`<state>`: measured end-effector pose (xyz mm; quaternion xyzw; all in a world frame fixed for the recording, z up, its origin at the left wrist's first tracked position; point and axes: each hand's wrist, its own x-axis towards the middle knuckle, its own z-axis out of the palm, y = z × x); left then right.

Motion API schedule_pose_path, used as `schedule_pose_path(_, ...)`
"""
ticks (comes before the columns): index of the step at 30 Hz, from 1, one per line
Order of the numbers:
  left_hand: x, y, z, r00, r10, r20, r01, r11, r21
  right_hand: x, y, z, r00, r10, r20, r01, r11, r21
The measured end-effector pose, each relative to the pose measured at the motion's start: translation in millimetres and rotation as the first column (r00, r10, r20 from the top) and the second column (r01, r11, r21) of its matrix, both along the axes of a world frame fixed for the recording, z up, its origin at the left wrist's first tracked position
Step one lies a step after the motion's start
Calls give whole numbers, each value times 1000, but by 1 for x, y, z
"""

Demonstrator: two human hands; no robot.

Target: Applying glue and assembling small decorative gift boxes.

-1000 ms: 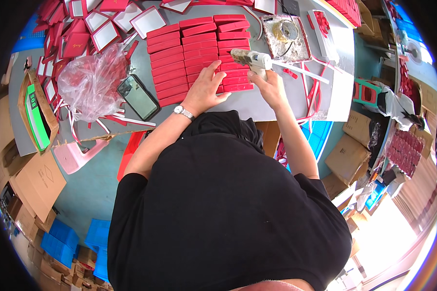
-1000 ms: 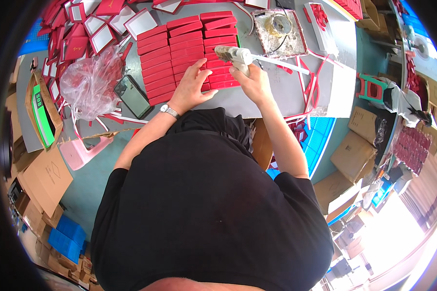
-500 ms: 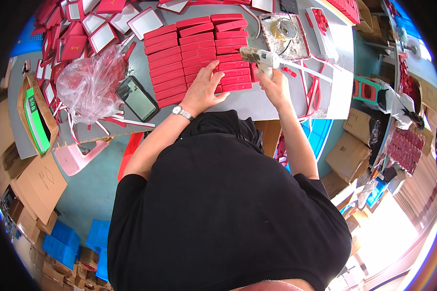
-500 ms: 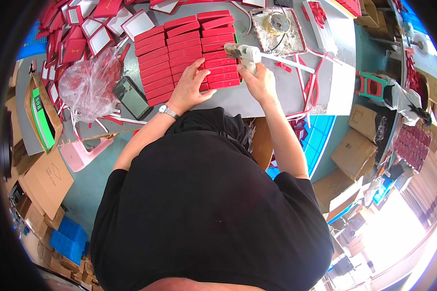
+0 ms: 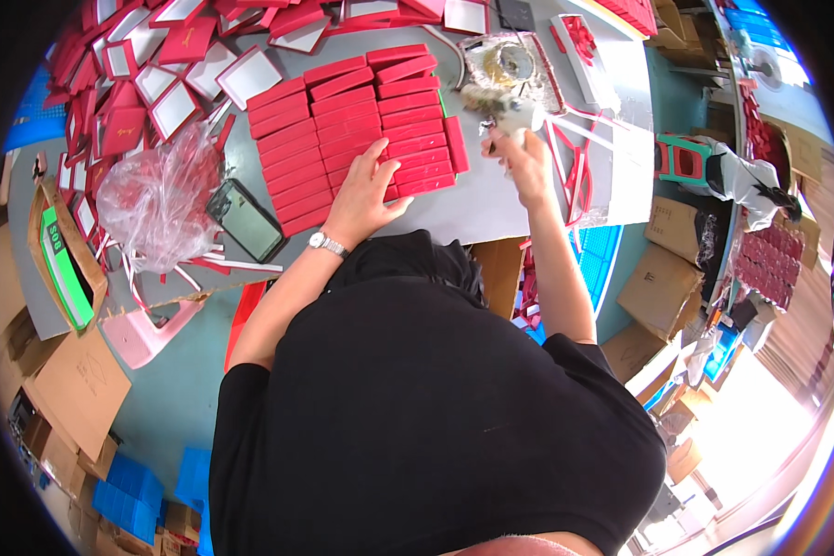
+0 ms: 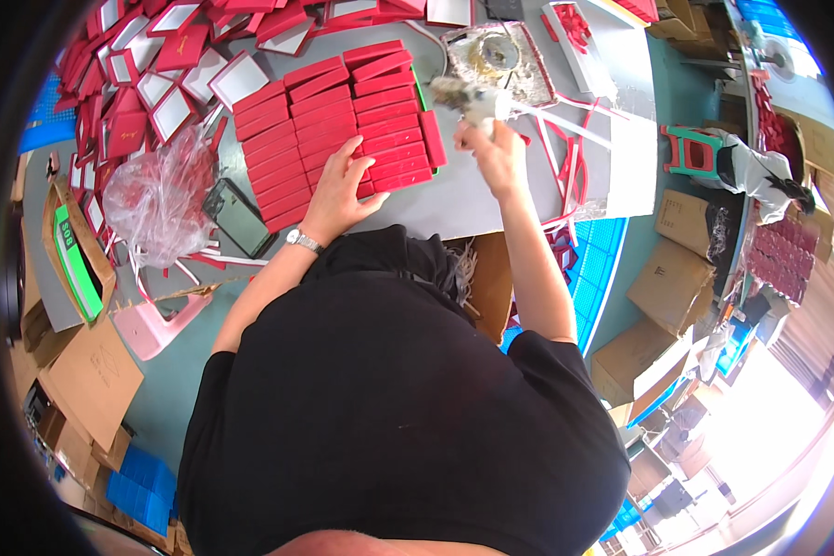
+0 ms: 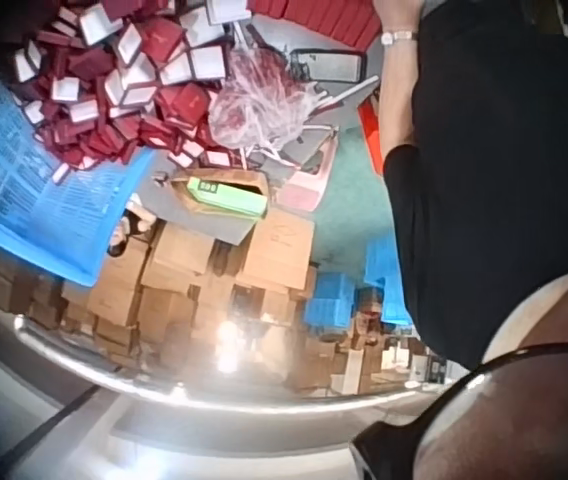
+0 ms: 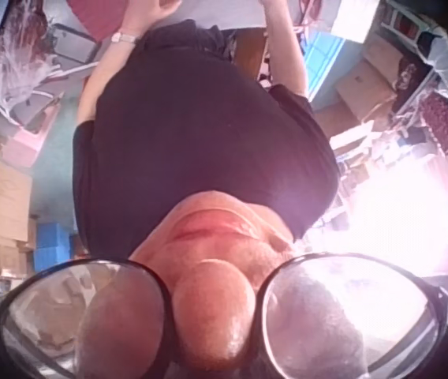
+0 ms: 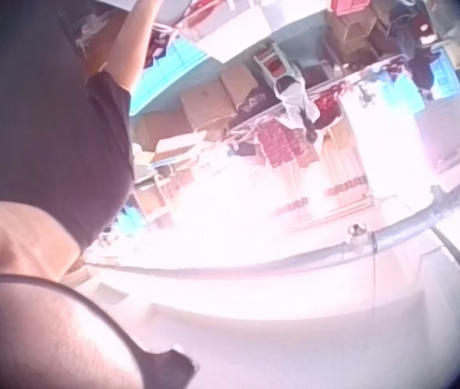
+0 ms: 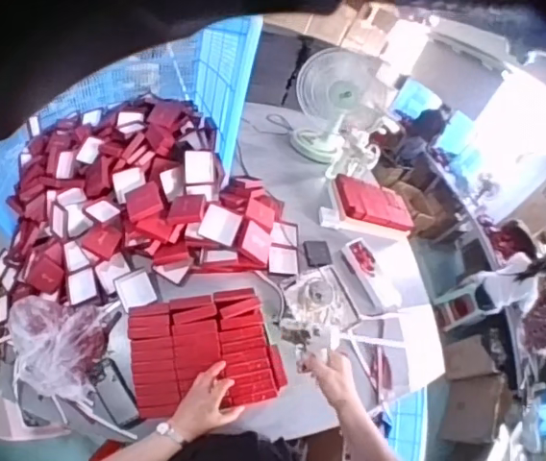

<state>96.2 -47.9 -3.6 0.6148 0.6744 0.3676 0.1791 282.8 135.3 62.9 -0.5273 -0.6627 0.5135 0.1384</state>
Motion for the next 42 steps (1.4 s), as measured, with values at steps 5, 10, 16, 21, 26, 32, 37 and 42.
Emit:
schedule_pose_path(5,-1,-6,7,999,-4,39,6,999,-49,4,83,-34,969,-206,-137,223,966,129)
schedule_pose_path(10,-4,-6,7,984,-44,170,32,997,72,3,166,-64,833,-543,-102,506,824,-257)
schedule_pose_path(16,-33,-46,35,908,361,213,-389,915,107,12,223,-110,956,-294,-26,271,910,-312)
schedule_pose_path(21,-122,-134,15,510,855,97,-860,511,13,2,220,-99,939,-341,43,341,907,-249)
schedule_pose_path(26,-218,-201,3,389,870,-302,-875,452,173,6,223,-104,946,-312,85,322,896,-304)
schedule_pose_path(32,-263,-200,-9,524,739,-423,-831,552,-64,17,227,-108,946,-290,145,324,874,-363)
schedule_pose_path(37,-275,-195,-18,575,684,-448,-803,576,-152,11,210,-98,950,-282,132,308,913,-266)
schedule_pose_path(42,-277,-196,-20,592,687,-420,-805,521,-282,8,209,-94,933,-317,169,352,901,-254)
